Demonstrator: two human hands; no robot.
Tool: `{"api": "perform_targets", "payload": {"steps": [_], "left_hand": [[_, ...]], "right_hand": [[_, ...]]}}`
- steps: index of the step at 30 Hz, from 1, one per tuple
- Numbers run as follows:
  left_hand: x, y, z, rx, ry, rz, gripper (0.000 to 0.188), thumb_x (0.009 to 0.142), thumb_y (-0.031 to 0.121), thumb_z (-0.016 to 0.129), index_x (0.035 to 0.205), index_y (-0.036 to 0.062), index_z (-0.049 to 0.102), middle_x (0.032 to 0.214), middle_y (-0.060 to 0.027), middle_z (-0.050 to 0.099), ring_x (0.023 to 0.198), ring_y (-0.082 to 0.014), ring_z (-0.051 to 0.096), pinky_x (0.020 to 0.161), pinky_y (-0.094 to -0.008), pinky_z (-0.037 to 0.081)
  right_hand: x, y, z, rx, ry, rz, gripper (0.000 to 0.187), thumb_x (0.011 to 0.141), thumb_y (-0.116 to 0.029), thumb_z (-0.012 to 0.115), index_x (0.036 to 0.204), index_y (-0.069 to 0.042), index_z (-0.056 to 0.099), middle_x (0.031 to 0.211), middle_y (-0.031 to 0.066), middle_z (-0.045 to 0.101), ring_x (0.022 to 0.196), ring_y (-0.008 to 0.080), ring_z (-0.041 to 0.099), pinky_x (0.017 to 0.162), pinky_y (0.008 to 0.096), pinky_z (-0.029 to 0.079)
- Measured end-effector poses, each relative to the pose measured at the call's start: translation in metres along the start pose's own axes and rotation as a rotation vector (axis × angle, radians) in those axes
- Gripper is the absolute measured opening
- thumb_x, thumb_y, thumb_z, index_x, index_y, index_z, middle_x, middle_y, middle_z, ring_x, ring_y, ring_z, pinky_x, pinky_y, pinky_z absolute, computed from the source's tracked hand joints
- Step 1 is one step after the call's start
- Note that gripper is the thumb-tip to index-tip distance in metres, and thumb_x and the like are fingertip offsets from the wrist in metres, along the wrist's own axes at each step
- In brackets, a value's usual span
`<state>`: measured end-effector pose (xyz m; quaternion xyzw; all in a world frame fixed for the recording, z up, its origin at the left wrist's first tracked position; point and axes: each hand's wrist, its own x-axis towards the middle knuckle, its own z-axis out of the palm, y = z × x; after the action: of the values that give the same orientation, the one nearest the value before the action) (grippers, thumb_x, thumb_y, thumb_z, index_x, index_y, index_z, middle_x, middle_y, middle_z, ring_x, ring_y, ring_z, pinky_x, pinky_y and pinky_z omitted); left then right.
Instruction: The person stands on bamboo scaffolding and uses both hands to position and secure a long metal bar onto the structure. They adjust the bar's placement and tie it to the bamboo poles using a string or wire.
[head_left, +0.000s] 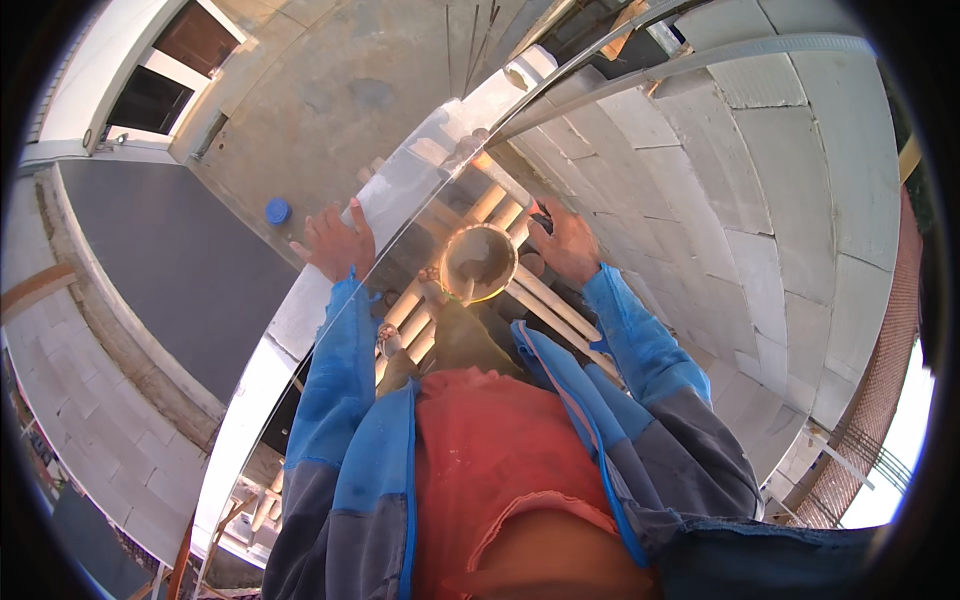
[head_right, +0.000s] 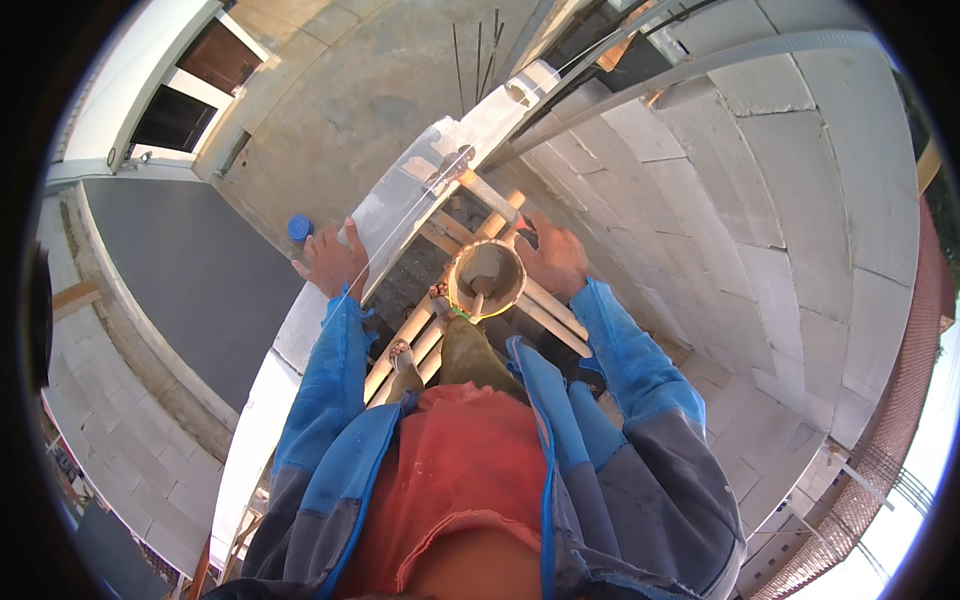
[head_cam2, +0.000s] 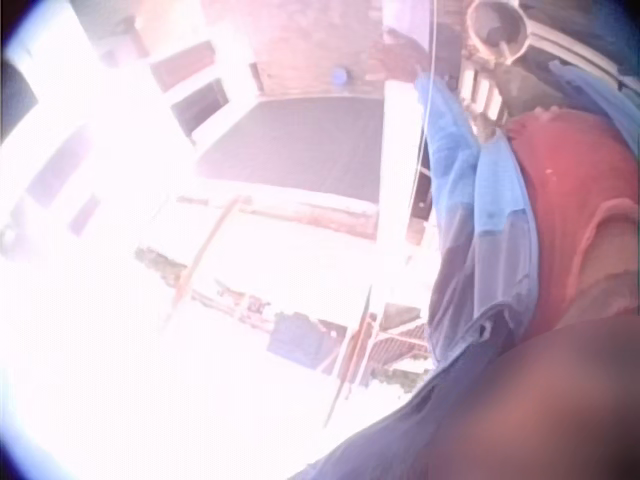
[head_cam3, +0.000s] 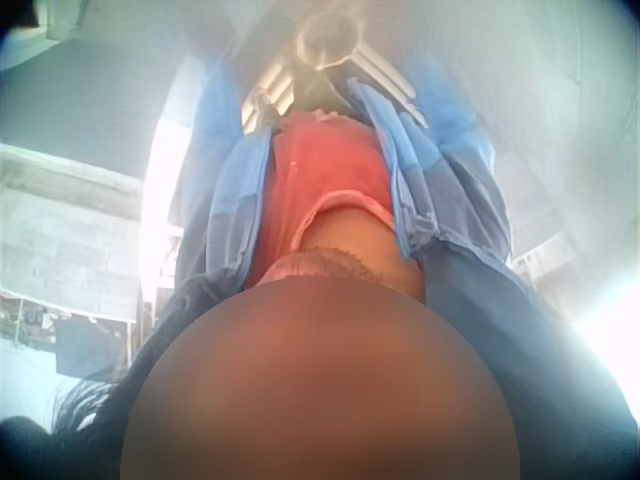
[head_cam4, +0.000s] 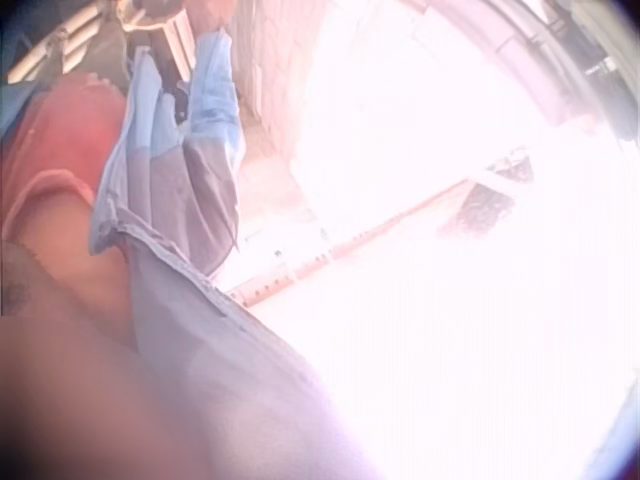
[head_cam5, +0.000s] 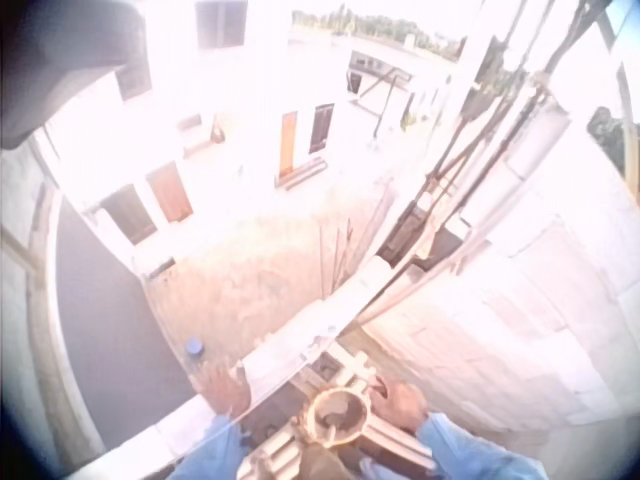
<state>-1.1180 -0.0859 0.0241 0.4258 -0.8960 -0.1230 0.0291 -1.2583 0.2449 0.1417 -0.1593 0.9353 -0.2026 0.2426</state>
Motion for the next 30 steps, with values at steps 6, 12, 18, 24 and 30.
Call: {"api": "perform_targets", "payload": {"steps": [6, 12, 18, 24, 30], "left_hand": [[0.007, 0.010, -0.009, 0.080, -0.150, -0.016, 0.056, 0.108, 0.056, 0.045, 0.123, 0.0089, 0.070, 0.129, -0.0123, 0.071, 0.133, -0.0309, 0.058, 0.120, -0.0625, 0.026], [0.003, 0.011, -0.004, 0.089, -0.105, -0.022, 0.053, 0.107, 0.053, 0.048, 0.124, 0.0065, 0.068, 0.124, -0.0141, 0.071, 0.128, -0.0312, 0.060, 0.118, -0.0598, 0.028], [0.003, 0.016, -0.004, 0.116, -0.113, -0.025, 0.052, 0.107, 0.052, 0.050, 0.125, 0.0067, 0.068, 0.124, -0.0134, 0.071, 0.127, -0.0314, 0.060, 0.117, -0.0608, 0.028], [0.002, 0.012, 0.003, 0.165, -0.034, 0.009, 0.051, 0.106, 0.054, 0.048, 0.120, 0.0091, 0.069, 0.122, -0.0108, 0.073, 0.122, -0.0308, 0.063, 0.113, -0.0589, 0.031], [0.001, 0.013, 0.002, 0.166, -0.031, 0.006, 0.051, 0.106, 0.053, 0.050, 0.121, 0.0080, 0.069, 0.121, -0.0117, 0.072, 0.121, -0.0310, 0.063, 0.114, -0.0605, 0.031]], "right_hand": [[0.070, -0.015, -0.035, 0.180, -0.060, -0.219, 0.040, 0.104, -0.030, 0.066, 0.134, -0.007, 0.054, 0.113, 0.0258, 0.075, 0.105, 0.0474, 0.071, 0.090, 0.0543, 0.055], [0.066, -0.075, -0.061, -0.033, -0.229, -0.194, 0.034, 0.109, -0.030, 0.060, 0.132, -0.006, 0.051, 0.110, 0.0265, 0.073, 0.104, 0.0486, 0.069, 0.089, 0.0585, 0.052], [0.086, -0.023, -0.040, -0.198, -0.434, -0.197, 0.032, 0.110, -0.033, 0.054, 0.129, -0.007, 0.051, 0.105, 0.0244, 0.073, 0.103, 0.0474, 0.070, 0.087, 0.0596, 0.052], [0.075, -0.018, -0.017, -0.106, -0.320, -0.264, 0.032, 0.110, -0.035, 0.053, 0.128, -0.008, 0.051, 0.103, 0.0225, 0.073, 0.101, 0.0454, 0.072, 0.086, 0.0569, 0.054], [0.078, -0.018, -0.021, -0.147, -0.341, -0.255, 0.030, 0.110, -0.036, 0.056, 0.123, -0.009, 0.051, 0.100, 0.0206, 0.073, 0.094, 0.0453, 0.072, 0.081, 0.0566, 0.055]]}}
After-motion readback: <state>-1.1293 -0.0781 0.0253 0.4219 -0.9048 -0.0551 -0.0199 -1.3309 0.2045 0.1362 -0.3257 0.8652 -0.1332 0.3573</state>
